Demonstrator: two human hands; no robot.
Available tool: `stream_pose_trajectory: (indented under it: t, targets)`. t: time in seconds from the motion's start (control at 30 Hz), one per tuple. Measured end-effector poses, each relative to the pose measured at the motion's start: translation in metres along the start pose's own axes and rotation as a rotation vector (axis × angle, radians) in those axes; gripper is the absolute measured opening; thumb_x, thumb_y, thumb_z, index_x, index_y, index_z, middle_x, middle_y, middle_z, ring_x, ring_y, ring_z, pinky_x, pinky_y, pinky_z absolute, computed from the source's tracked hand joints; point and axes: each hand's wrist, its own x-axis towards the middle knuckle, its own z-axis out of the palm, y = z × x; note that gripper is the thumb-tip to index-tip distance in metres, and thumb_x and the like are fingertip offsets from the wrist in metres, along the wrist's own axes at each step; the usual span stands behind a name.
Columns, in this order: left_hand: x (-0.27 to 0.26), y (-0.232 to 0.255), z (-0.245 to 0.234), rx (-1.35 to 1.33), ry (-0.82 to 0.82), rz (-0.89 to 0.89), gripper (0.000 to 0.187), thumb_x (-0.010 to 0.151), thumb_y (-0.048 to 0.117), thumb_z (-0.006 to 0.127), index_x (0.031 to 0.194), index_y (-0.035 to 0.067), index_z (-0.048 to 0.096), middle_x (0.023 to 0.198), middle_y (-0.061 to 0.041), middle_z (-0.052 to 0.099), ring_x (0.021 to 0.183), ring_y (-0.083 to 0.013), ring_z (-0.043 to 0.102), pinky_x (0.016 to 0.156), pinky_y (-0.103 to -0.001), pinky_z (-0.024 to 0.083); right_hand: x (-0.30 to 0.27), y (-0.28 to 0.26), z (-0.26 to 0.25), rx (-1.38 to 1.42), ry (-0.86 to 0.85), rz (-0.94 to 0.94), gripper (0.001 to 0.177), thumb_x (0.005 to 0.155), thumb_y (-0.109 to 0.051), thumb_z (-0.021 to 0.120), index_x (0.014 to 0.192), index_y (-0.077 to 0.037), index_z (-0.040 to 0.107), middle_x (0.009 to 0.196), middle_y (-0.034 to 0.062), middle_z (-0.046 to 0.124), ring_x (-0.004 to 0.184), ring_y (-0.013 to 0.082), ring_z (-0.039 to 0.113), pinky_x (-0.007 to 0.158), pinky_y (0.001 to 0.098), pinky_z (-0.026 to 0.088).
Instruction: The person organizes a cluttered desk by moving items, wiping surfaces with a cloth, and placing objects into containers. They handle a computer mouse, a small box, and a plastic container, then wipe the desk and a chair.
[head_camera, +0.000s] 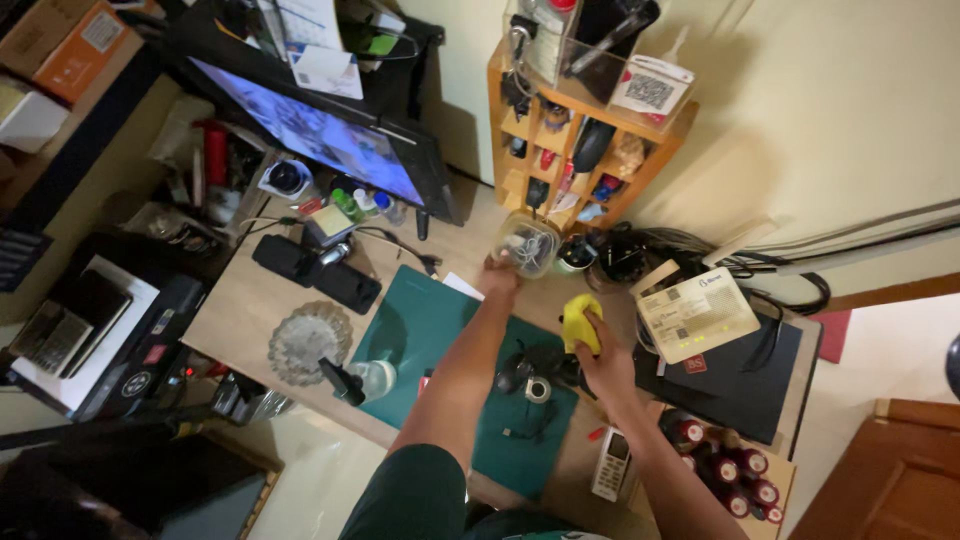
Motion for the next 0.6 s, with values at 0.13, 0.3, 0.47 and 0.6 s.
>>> stream_pose_trajectory:
  t: [0.13, 0.3, 0.47, 0.6]
  targets:
    - [0.0, -0.001, 0.006, 0.001, 0.013, 0.04, 0.04, 0.095, 0.029, 0.068, 0.131, 0.012, 0.063, 0.093, -0.008, 0.07, 0.065, -0.0213, 0.064, 0.044, -0.035, 0.049, -0.001, 0.001, -0.006, 0.033, -0.007, -0.06, 0.056, 0.088, -0.026, 0.066, 0.142, -0.013, 0.056, 0.121, 0.022, 0.071, 0.096, 0.0427, 0.071, 0.076, 0.0465, 0.057]
    - [0.001, 0.004, 0.003, -0.033, -0.09, 0.096, 0.032, 0.101, 0.026, 0.066, 0.125, 0.006, 0.063, 0.095, -0.01, 0.07, 0.071, -0.0215, 0.067, 0.052, -0.035, 0.054, 0.0, 0.001, -0.01, 0.046, -0.043, 0.053, 0.057, 0.088, -0.029, 0.067, 0.143, -0.015, 0.055, 0.112, 0.022, 0.073, 0.097, 0.0395, 0.074, 0.079, 0.044, 0.058]
    - [-0.001, 0.015, -0.009, -0.274, -0.307, 0.042, 0.042, 0.094, 0.011, 0.055, 0.135, 0.02, 0.055, 0.082, -0.007, 0.058, 0.063, -0.0184, 0.055, 0.049, -0.033, 0.044, -0.006, 0.014, -0.011, 0.032, -0.058, 0.095, 0.059, 0.088, -0.027, 0.068, 0.144, -0.015, 0.056, 0.114, 0.0231, 0.072, 0.099, 0.0413, 0.071, 0.08, 0.0446, 0.057]
    - [-0.024, 0.012, -0.038, -0.235, -0.375, 0.111, 0.062, 0.096, 0.007, 0.062, 0.15, 0.018, 0.034, 0.086, -0.008, 0.06, 0.071, -0.0192, 0.057, 0.057, -0.033, 0.046, -0.014, 0.041, -0.012, 0.143, 0.0, -0.052, 0.053, 0.089, -0.023, 0.071, 0.138, -0.005, 0.058, 0.117, 0.0233, 0.072, 0.105, 0.0366, 0.071, 0.087, 0.0423, 0.054]
